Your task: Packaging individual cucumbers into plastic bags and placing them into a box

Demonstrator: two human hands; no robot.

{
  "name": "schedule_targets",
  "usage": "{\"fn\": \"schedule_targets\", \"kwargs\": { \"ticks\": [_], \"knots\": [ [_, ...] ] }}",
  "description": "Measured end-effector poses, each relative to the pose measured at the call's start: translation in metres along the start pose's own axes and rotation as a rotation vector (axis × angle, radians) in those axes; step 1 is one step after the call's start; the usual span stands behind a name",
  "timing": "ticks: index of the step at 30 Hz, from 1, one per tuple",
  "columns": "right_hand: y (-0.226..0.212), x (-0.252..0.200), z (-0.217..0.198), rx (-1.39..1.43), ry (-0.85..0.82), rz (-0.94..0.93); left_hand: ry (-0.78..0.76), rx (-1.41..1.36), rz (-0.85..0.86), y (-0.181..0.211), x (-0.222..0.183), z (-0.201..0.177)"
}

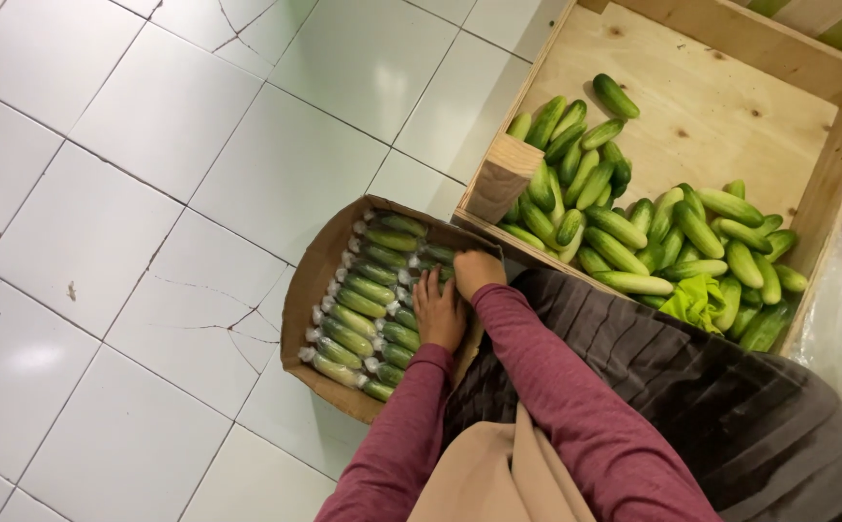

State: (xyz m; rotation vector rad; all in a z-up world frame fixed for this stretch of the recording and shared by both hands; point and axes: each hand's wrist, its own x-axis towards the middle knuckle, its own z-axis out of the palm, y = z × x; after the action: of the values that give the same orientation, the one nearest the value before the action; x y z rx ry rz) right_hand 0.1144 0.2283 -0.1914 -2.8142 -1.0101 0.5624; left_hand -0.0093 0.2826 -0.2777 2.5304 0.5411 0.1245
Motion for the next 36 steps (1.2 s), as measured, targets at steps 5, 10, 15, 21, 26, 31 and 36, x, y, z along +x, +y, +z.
{"fn": "schedule_targets", "kwargs": {
  "ticks": [5,10,15,21,26,31,36],
  "knots": [
    [0.003,-0.009,0.003,-0.012,-0.036,-0.001,-0.04,0.018,-0.001,-0.001,-0.002,0.004],
    [-0.001,-0.025,-0.015,0.184,-0.002,-0.085,-0.049,0.083,0.002,-0.002,-0.002,0.008],
    [0.022,-0.076,-0.041,0.492,0.102,-0.277,-0.031,0.098,0.026,-0.006,-0.002,0.014],
    [0.103,-0.154,-0.077,0.469,0.306,-0.167,-0.034,0.098,0.001,-0.026,0.012,0.041],
    [0.209,-0.197,-0.05,0.33,0.044,0.385,0.148,-0.12,-0.065,-0.02,0.027,0.056],
    [0.257,-0.238,-0.046,0.46,-0.002,0.603,0.161,-0.293,0.072,0.098,0.025,0.002],
    [0.288,-0.227,-0.005,0.535,0.022,0.625,0.095,-0.335,0.239,0.195,0.031,0.002]
  ]
}}
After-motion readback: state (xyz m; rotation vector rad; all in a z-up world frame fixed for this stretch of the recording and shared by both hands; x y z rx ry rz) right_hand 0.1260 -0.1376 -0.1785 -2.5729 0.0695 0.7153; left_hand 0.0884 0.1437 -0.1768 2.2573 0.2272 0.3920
